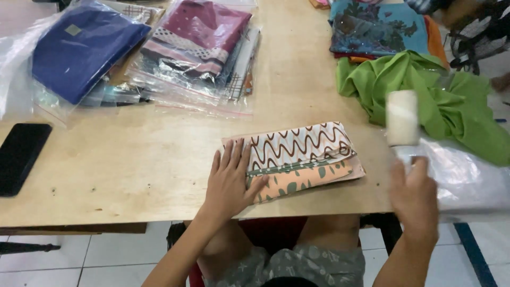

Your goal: The person folds a green patterned cloth on a wooden table, using a white lint roller to smooth the fabric. They repeatedly fold the cloth into a smaller rectangle, roll it, and place it into a clear plastic bag.

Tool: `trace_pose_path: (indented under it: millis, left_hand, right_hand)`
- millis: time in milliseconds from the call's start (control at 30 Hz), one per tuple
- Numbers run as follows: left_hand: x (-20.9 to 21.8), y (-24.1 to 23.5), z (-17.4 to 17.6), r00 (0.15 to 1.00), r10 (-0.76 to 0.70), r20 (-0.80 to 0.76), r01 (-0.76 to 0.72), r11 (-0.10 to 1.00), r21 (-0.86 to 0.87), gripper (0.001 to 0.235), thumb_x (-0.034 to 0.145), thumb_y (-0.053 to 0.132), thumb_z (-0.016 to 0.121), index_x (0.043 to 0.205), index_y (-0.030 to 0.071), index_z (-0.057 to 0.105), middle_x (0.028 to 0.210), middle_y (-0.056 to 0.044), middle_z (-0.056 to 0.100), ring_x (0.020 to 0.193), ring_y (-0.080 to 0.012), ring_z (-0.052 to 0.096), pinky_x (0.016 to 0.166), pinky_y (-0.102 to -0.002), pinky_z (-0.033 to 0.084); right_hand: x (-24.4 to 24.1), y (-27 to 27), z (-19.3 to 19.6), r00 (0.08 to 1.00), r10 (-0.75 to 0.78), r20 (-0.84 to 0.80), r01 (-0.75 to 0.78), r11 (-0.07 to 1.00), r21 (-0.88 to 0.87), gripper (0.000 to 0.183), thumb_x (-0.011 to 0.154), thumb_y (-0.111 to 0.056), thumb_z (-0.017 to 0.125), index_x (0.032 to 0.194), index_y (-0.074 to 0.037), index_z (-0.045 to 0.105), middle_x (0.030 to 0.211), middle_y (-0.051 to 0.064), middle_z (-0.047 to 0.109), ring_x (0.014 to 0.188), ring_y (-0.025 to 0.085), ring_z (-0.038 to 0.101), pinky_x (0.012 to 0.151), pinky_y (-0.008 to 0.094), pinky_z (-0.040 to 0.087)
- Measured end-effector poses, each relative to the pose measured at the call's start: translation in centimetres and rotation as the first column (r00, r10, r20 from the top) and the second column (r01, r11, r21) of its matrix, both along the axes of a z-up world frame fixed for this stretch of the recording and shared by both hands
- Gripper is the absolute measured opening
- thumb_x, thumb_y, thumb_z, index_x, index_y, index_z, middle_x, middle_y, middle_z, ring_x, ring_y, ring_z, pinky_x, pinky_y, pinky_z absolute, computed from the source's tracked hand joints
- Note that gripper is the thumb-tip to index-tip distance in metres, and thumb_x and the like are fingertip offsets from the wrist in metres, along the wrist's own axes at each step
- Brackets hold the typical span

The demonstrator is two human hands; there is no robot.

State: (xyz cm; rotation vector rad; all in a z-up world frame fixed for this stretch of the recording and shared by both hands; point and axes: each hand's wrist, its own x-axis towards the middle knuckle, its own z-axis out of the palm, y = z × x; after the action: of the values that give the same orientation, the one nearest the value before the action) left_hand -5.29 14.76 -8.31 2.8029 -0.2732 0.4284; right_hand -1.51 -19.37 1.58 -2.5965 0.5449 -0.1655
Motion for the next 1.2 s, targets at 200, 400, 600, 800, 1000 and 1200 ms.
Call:
trace_pose_path:
  millis: [200,400,600,800,1000,1200]
  left_hand:
    - [-0.2,0.3,-1.2,0.997,0.070,-0.041,-0.069,0.997,0.016,0.089,0.103,0.071,0.029,0.166,0.012,0.010,0.173,-0.009,0.009,0.159,-0.0271,0.001,0.124,-0.049,0.001]
    - [0.2,0.7,-3.0,0.907,0.205,0.367,-0.383,0.765,0.518,0.101,0.098,0.090,0.019,0.168,0.019,0.010,0.175,-0.002,0.009,0.163,-0.0215,0.003,0.132,-0.042,0.002]
    - [-0.3,0.2,-0.9,0.940,0.156,0.303,-0.268,0.889,0.372,0.096,0.099,0.084,0.027,0.168,0.018,0.015,0.174,0.000,0.015,0.161,-0.0270,0.007,0.129,-0.051,0.002]
    - [-1.9,-1.3,0.3,0.980,-0.039,0.194,0.006,0.986,0.168,0.076,0.106,0.061,0.034,0.166,0.014,0.023,0.172,-0.008,0.022,0.159,-0.0311,0.016,0.128,-0.049,0.012]
    - [-1.9,-0.9,-1.0,0.987,0.004,0.161,-0.034,0.983,0.181,0.079,0.107,0.065,0.029,0.165,0.012,0.023,0.173,-0.009,0.017,0.160,-0.0265,0.010,0.126,-0.048,0.009]
    - [-3.2,-3.0,0.9,0.972,-0.005,0.235,-0.047,0.975,0.215,0.079,0.107,0.062,0.031,0.162,0.006,0.028,0.170,-0.016,0.022,0.159,-0.0371,0.013,0.126,-0.056,0.012]
  right_hand:
    - [-5.6,8.9,-6.0,0.866,0.437,-0.242,-0.420,0.899,0.120,0.039,0.102,-0.037,0.049,0.138,-0.026,0.045,0.065,0.004,0.067,0.048,0.020,0.063,0.043,0.035,0.050]
    - [-2.5,3.9,-12.0,0.900,0.404,-0.163,-0.424,0.898,-0.114,0.050,0.097,-0.044,0.051,0.144,-0.026,0.042,0.092,0.021,0.075,0.079,0.052,0.070,0.068,0.062,0.052]
    - [-2.4,1.6,-5.6,0.961,0.033,-0.274,-0.089,0.977,-0.195,0.042,0.105,-0.045,0.040,0.133,-0.014,0.045,0.105,0.035,0.074,0.099,0.059,0.068,0.083,0.063,0.050]
    - [-6.1,6.8,-8.8,0.922,0.330,-0.203,-0.356,0.928,-0.109,0.044,0.099,-0.052,0.041,0.131,-0.023,0.049,0.059,0.007,0.069,0.051,0.030,0.070,0.048,0.046,0.056]
    - [-4.7,4.5,-8.5,0.881,0.327,-0.343,-0.412,0.885,-0.216,0.035,0.099,-0.057,0.039,0.125,-0.036,0.049,0.067,0.005,0.073,0.063,0.030,0.076,0.057,0.047,0.059]
    - [-3.7,0.8,-6.9,0.983,-0.023,-0.184,-0.020,0.973,-0.228,0.043,0.104,-0.055,0.042,0.132,-0.023,0.049,0.088,0.030,0.077,0.094,0.055,0.071,0.079,0.062,0.053]
